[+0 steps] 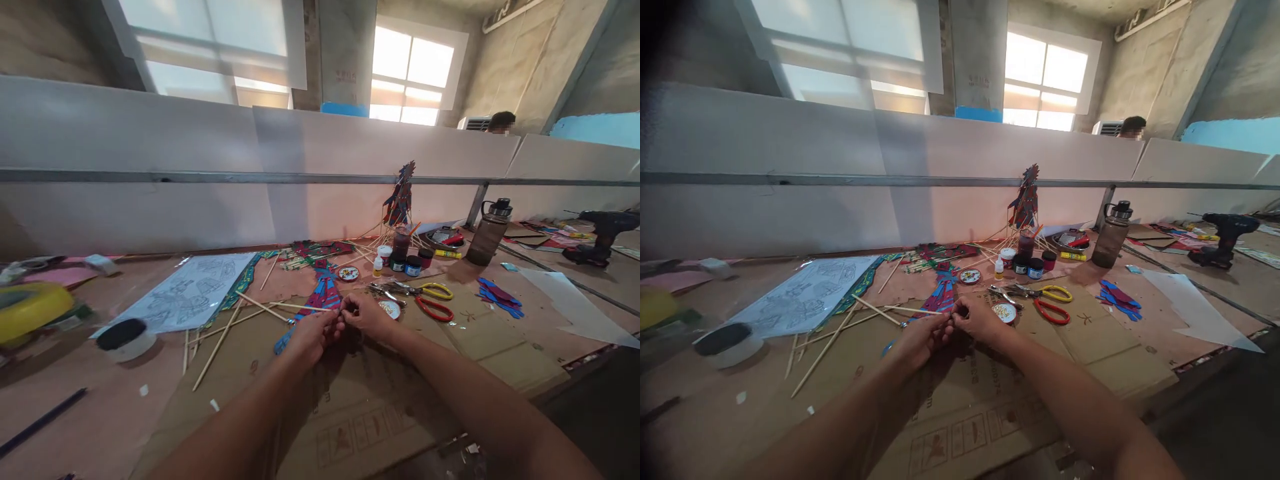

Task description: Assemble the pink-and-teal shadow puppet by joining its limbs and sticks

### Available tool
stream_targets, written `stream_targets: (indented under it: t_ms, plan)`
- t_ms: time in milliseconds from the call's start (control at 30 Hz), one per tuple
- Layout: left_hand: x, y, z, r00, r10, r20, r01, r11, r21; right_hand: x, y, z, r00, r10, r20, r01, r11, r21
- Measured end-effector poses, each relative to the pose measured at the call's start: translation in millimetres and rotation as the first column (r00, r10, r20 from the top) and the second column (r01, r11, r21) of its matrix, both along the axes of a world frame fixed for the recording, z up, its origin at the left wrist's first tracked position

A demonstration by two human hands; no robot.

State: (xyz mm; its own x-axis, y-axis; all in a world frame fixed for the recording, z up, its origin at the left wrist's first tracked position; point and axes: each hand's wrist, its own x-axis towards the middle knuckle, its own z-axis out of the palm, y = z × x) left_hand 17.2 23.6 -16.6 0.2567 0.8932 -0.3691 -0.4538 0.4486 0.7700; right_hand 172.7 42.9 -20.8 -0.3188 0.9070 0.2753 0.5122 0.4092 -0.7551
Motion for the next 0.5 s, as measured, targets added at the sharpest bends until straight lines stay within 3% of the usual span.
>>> stream_targets:
  t_ms: [500]
  plan:
    - [1.9,-5.7,6.1,0.995,-0.027,0.100,0.024,0.999,0.028,7.0,-3.4,7.8,0.997,0.013,-0.076,-0.017,0.999,-0.041]
